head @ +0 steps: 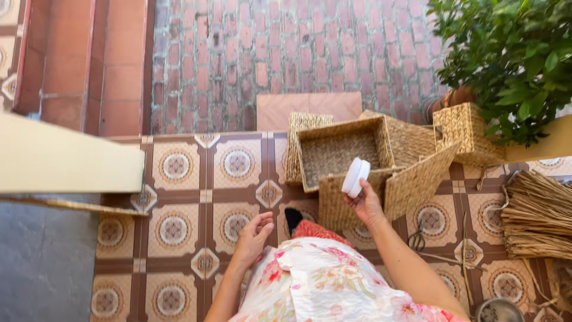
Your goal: The person scrubs the exterior of woven baskets with a white brush, moving between an indoor tiled area and an outdoor brick patio. They handle multiple baskets, scrubbing them one by one and occasionally moving them aside.
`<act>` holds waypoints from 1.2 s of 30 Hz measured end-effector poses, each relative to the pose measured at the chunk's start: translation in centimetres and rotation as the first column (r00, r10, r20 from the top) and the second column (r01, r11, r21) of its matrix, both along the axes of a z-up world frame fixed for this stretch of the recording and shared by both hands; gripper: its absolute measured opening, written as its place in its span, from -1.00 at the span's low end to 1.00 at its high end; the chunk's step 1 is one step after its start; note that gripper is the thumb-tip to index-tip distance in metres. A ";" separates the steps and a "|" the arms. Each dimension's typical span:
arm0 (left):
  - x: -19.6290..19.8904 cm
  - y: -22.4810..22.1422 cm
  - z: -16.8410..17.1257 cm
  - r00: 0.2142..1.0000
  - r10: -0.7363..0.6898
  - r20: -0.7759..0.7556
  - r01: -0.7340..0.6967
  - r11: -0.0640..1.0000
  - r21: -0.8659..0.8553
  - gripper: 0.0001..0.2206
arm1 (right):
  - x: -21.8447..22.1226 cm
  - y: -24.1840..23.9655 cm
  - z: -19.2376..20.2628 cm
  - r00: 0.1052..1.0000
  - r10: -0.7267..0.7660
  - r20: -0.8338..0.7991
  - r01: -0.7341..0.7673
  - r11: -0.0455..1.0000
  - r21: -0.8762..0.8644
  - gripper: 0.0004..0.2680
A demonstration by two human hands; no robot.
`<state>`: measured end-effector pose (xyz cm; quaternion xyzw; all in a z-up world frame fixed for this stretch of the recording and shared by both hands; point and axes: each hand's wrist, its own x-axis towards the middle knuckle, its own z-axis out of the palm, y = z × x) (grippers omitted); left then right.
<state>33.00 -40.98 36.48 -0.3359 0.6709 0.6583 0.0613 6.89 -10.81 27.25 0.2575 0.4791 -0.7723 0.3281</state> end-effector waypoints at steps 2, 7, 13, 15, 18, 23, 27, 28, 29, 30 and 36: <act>-1.2 -3.8 -0.6 0.996 0.045 -0.082 -0.040 0.998 0.055 -0.65 | -0.9 -2.7 0.6 1.000 0.012 -0.024 -0.012 1.000 0.011 -0.61; -4.2 -11.1 -2.7 0.982 0.186 -0.040 -0.174 0.964 0.202 -0.65 | -6.2 -9.2 2.4 0.989 -0.053 -0.135 0.046 0.997 -0.056 -0.60; -9.0 -22.0 -3.4 0.999 0.026 0.038 -0.034 0.975 0.220 -0.67 | -7.2 -15.1 1.5 0.963 -0.261 -0.063 0.259 0.965 -0.034 -0.62; -11.7 -26.6 -2.7 0.999 -0.012 0.032 0.005 0.977 0.215 -0.68 | -6.7 -17.3 1.2 0.938 -0.346 -0.020 0.344 0.937 -0.064 -0.60; -15.3 -33.6 -1.0 0.995 -0.102 -0.008 0.102 0.977 0.186 -0.69 | -5.8 -21.8 1.3 0.921 -0.390 -0.005 0.388 0.919 -0.064 -0.61; -22.6 -41.2 2.4 0.976 -0.216 0.013 0.215 0.975 0.050 -0.67 | -4.9 -28.4 4.3 0.904 -0.407 -0.130 0.411 0.912 0.008 -0.67; -29.5 -42.5 4.7 0.958 -0.270 -0.094 0.278 0.957 0.086 -0.71 | -5.1 -31.4 6.2 0.881 -0.458 -0.118 0.463 0.886 0.019 -0.67; -31.2 -42.4 5.2 0.953 -0.288 -0.099 0.297 0.951 0.089 -0.72 | -5.2 -31.8 6.4 0.865 -0.486 -0.122 0.490 0.872 0.005 -0.67; -33.0 -42.1 5.5 0.949 -0.296 -0.108 0.306 0.948 0.091 -0.72 | -5.9 -32.2 6.5 0.851 -0.515 -0.106 0.517 0.856 -0.011 -0.66; -34.8 -41.6 5.7 0.946 -0.304 -0.117 0.315 0.945 0.092 -0.72 | -6.6 -32.5 6.5 0.835 -0.543 -0.089 0.543 0.839 -0.027 -0.65; -43.6 -38.5 6.0 0.846 -0.471 -0.248 0.513 0.846 0.143 -0.72 | -12.8 -33.8 6.8 0.799 -0.592 -0.106 0.580 0.805 -0.129 -0.62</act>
